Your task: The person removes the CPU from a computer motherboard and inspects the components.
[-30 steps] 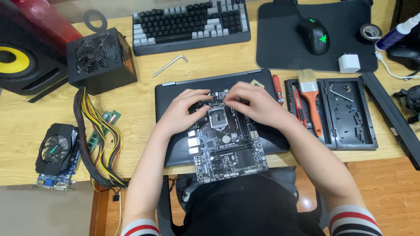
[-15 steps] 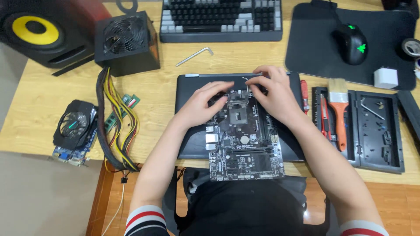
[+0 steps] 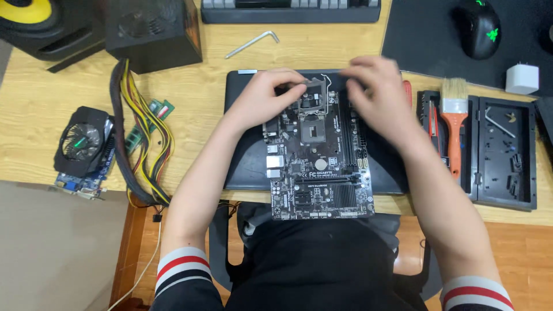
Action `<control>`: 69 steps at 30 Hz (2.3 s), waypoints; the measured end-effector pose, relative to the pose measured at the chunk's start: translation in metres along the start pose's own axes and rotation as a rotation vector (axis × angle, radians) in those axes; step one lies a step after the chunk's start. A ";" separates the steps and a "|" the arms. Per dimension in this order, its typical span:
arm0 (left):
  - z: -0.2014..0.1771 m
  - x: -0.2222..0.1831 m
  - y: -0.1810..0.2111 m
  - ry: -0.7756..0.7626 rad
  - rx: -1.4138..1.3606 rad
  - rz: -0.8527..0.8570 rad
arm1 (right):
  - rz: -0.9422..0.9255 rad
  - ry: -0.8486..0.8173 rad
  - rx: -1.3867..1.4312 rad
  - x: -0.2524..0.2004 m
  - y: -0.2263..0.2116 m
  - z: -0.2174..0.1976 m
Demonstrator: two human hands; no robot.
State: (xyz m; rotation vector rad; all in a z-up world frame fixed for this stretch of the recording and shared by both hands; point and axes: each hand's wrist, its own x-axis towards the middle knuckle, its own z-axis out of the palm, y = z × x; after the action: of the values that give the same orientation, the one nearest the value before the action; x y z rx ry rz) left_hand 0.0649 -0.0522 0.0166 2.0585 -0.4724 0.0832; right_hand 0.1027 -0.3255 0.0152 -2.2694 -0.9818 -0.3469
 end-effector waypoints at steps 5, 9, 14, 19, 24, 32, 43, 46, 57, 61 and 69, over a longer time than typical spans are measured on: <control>0.002 -0.004 -0.010 0.030 -0.030 -0.034 | 0.182 0.136 -0.010 -0.011 0.015 -0.059; 0.006 -0.007 -0.010 0.070 -0.076 -0.092 | 0.483 -0.060 -0.008 -0.023 0.018 -0.081; 0.005 -0.006 -0.013 0.074 -0.161 -0.114 | 0.274 -0.202 -0.170 -0.039 0.034 -0.065; 0.005 -0.008 -0.019 0.066 -0.207 -0.087 | 0.093 -0.204 -0.182 -0.033 0.027 -0.048; 0.006 -0.009 -0.019 0.081 -0.181 -0.041 | 0.032 -0.262 -0.115 -0.028 0.030 -0.045; 0.004 -0.011 -0.015 0.087 -0.131 -0.042 | 0.127 -0.192 0.035 -0.044 0.027 -0.055; 0.007 -0.011 -0.021 0.069 -0.136 -0.016 | 0.259 0.076 1.647 -0.100 0.063 -0.051; 0.007 -0.010 -0.021 0.060 -0.188 -0.044 | 0.229 0.061 1.705 -0.106 0.065 -0.047; 0.005 -0.011 -0.018 0.063 -0.180 -0.120 | 0.134 -0.121 1.787 -0.102 0.056 -0.041; 0.005 -0.010 -0.011 0.060 -0.155 -0.153 | 0.179 -0.152 1.815 -0.103 0.054 -0.036; 0.005 -0.011 -0.023 0.067 -0.156 -0.090 | 0.403 -0.160 1.761 -0.103 0.056 -0.025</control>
State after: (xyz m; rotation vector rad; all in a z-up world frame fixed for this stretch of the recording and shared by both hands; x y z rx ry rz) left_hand 0.0620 -0.0432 -0.0076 1.9144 -0.3339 0.0594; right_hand 0.0730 -0.4279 -0.0385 -0.7649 -0.4244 0.6727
